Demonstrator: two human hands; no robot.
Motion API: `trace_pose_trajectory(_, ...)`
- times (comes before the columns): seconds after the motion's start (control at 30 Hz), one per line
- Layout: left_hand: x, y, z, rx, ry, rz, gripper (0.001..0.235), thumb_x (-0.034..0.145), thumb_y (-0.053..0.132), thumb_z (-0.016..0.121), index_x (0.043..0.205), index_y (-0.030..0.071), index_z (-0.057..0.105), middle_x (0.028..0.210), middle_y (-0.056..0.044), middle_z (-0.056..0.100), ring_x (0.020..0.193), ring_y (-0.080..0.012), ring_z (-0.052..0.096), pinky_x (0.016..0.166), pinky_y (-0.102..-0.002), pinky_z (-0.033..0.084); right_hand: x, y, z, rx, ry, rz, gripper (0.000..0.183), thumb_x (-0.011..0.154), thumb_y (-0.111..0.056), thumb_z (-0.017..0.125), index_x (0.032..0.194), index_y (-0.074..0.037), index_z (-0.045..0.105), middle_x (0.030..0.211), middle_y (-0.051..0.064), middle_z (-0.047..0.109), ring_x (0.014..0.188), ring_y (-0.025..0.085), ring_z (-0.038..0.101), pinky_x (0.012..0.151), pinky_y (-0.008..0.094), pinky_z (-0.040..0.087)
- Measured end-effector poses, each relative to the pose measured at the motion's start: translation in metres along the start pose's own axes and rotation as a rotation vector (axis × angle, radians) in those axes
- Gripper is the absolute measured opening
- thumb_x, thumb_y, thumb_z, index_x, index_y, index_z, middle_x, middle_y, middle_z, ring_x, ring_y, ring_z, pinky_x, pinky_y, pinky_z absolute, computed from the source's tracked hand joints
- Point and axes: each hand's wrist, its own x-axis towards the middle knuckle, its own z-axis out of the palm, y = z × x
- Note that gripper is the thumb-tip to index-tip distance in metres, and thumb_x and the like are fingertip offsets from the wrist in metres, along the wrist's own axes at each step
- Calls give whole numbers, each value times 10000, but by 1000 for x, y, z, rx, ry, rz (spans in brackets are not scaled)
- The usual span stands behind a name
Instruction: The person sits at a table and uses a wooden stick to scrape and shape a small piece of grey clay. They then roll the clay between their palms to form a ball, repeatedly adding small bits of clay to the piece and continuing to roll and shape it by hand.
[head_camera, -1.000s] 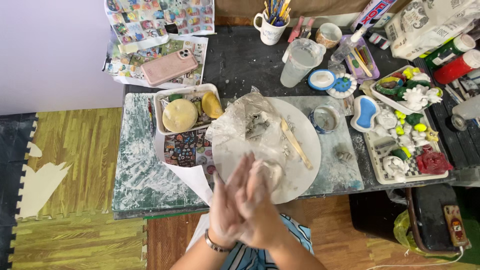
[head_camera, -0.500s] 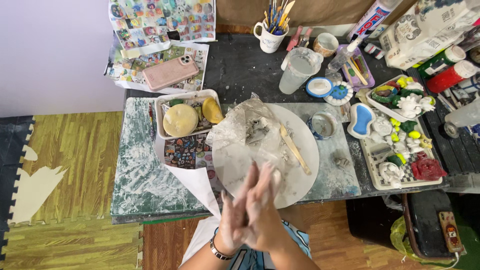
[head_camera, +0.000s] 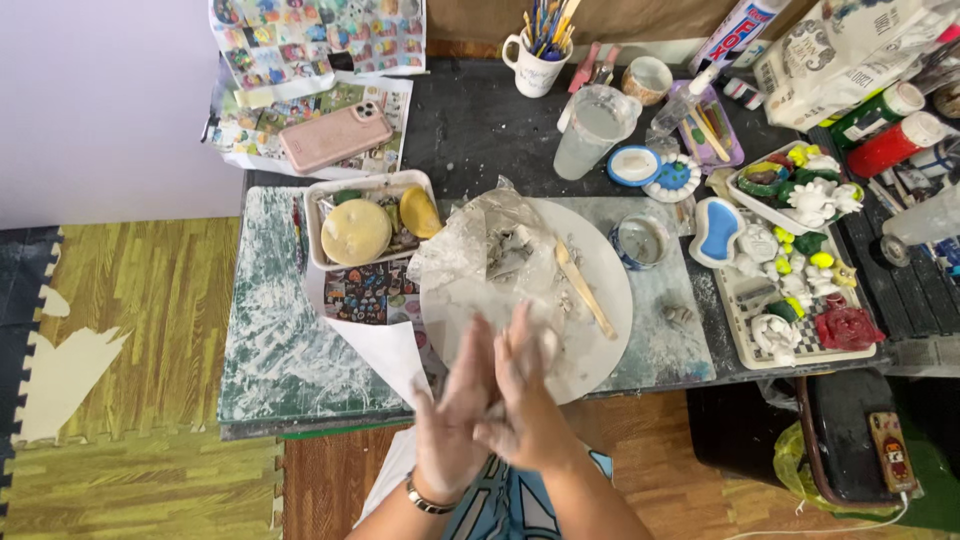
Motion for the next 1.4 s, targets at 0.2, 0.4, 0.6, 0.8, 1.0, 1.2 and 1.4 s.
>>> trace_pose_trajectory(0.2,10,-1,-5,219,-48,-29,1031,994,772,207,1682,125,-209,1690,-306,141,1225,-585,321,1134,-463,328,-15,-47,21,125,17,-154,991,1022,-711,408,1701,-226,-125,1738,188,-221,1644,426,-194,1327,642,-117)
trace_pose_trajectory(0.4,-5,-8,14,16,91,-246,1102,930,812,117,1666,-6,42,1767,-161,20,1619,-313,32,1263,-445,61,6,-8,-7,85,149,1,925,1053,-693,398,1699,-233,-78,1732,192,-245,1631,437,-233,1308,645,-121)
trace_pose_trajectory(0.6,15,8,-3,211,190,43,1021,963,754,106,1659,20,-33,1773,-119,-65,1639,-312,-13,1306,-462,42,-4,-16,17,1,-7,-104,818,1090,-666,273,1707,-296,-116,1769,138,-270,1606,348,-266,1352,563,-96)
trace_pose_trajectory(0.8,5,8,13,657,-23,27,1039,999,798,34,1628,-15,-111,1768,-164,-141,1668,-317,-66,1355,-447,39,-7,-18,23,265,217,30,871,1078,-698,310,1693,-286,-149,1730,115,-321,1605,337,-291,1345,545,-157)
trace_pose_trajectory(1.0,8,14,13,333,40,99,1020,1020,757,98,1655,-29,-37,1775,-184,-99,1659,-303,-61,1332,-419,-10,0,-22,8,208,98,-42,913,1055,-724,296,1676,-276,-202,1725,138,-332,1633,388,-246,1344,598,-105)
trace_pose_trajectory(1.2,13,-6,10,327,-106,-8,962,1059,725,69,1679,-4,-17,1788,-216,68,1676,-334,88,1365,-442,48,-5,-25,15,205,217,-78,894,1029,-723,359,1721,-376,-87,1776,86,-203,1646,375,-182,1304,595,-106)
trace_pose_trajectory(1.4,19,8,5,22,142,-9,1012,996,737,49,1664,-22,60,1780,-151,14,1653,-314,11,1317,-436,13,1,-5,21,-20,100,-111,989,957,-779,376,1713,-348,-95,1768,71,-247,1583,390,-276,1264,627,-172)
